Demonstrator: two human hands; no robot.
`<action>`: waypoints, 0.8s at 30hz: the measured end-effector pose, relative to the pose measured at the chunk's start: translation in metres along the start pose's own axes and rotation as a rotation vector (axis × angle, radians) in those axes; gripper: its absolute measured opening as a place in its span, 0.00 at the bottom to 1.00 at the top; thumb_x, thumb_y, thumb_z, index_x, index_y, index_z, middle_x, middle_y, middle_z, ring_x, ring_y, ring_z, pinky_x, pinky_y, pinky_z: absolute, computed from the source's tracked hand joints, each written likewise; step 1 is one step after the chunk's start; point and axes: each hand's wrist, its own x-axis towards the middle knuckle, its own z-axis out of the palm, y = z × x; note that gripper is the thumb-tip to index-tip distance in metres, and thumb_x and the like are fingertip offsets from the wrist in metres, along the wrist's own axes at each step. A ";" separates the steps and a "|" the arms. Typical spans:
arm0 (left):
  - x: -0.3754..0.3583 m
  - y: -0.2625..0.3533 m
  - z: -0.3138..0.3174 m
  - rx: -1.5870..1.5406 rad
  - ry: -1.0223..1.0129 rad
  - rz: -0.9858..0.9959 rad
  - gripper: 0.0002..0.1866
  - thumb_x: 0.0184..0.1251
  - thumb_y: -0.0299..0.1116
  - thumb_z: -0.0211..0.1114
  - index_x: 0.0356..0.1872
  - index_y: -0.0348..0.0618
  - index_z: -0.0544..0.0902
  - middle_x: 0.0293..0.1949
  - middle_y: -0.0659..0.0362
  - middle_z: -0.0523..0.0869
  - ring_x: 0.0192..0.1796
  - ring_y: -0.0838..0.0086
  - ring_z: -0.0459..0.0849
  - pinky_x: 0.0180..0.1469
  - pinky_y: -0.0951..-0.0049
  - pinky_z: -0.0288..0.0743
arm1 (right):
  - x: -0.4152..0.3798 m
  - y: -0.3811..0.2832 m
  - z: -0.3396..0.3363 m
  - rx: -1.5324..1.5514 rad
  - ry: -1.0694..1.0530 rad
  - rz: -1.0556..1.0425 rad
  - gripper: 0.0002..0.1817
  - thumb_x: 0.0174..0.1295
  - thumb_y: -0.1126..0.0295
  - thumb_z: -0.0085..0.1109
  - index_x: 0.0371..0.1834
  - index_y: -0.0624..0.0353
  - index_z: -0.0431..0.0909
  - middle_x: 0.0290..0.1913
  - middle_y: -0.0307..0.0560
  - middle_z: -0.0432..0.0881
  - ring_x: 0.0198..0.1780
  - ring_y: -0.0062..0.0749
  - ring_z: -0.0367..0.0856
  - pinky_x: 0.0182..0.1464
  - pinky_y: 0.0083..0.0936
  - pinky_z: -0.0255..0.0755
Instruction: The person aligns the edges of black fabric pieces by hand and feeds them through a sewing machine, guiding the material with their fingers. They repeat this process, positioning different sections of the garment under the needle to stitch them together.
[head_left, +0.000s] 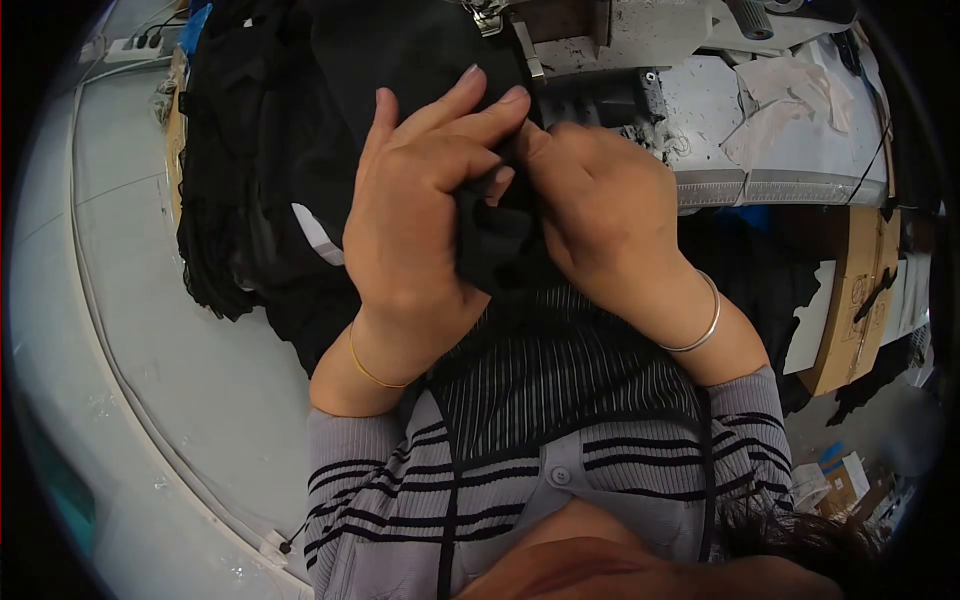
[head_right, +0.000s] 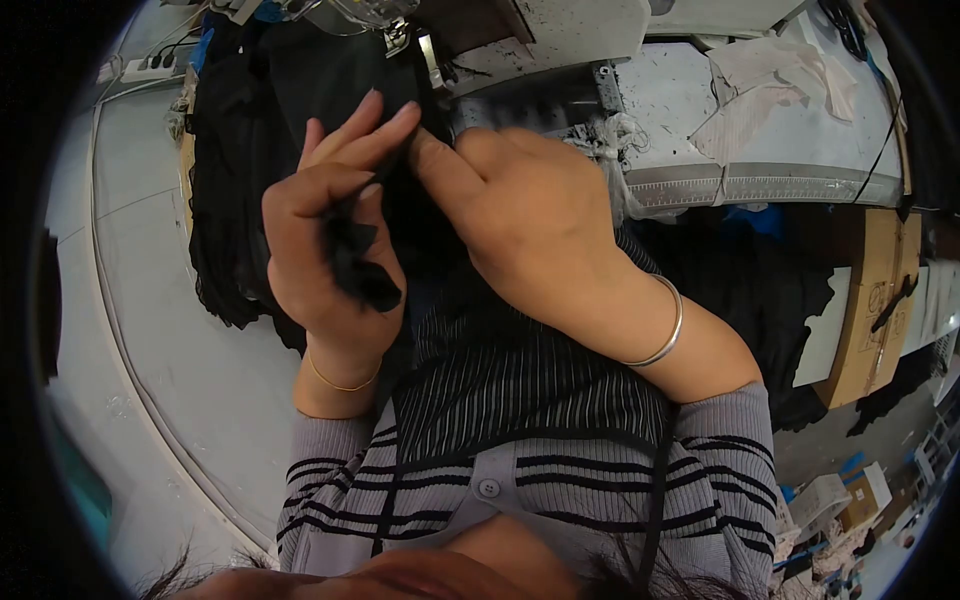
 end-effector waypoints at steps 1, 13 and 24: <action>-0.002 -0.002 0.006 -0.018 0.026 -0.021 0.04 0.74 0.20 0.57 0.45 0.37 0.73 0.51 0.44 0.91 0.62 0.52 0.87 0.75 0.40 0.61 | -0.002 0.000 -0.002 0.031 -0.002 -0.004 0.27 0.50 0.79 0.63 0.58 0.55 0.83 0.26 0.42 0.76 0.28 0.40 0.80 0.29 0.36 0.75; 0.023 -0.064 0.002 -0.262 0.107 0.005 0.08 0.70 0.17 0.64 0.46 0.36 0.78 0.46 0.51 0.91 0.55 0.61 0.91 0.74 0.56 0.68 | -0.004 -0.002 0.007 0.595 0.065 0.362 0.27 0.57 0.81 0.68 0.62 0.58 0.78 0.28 0.46 0.81 0.28 0.41 0.82 0.30 0.32 0.76; 0.022 -0.017 -0.010 0.068 0.027 0.125 0.08 0.70 0.15 0.64 0.46 0.35 0.79 0.47 0.49 0.92 0.57 0.57 0.90 0.74 0.45 0.67 | 0.012 -0.010 -0.002 -0.109 -0.221 0.090 0.33 0.54 0.83 0.65 0.68 0.60 0.74 0.31 0.55 0.84 0.31 0.51 0.83 0.32 0.40 0.77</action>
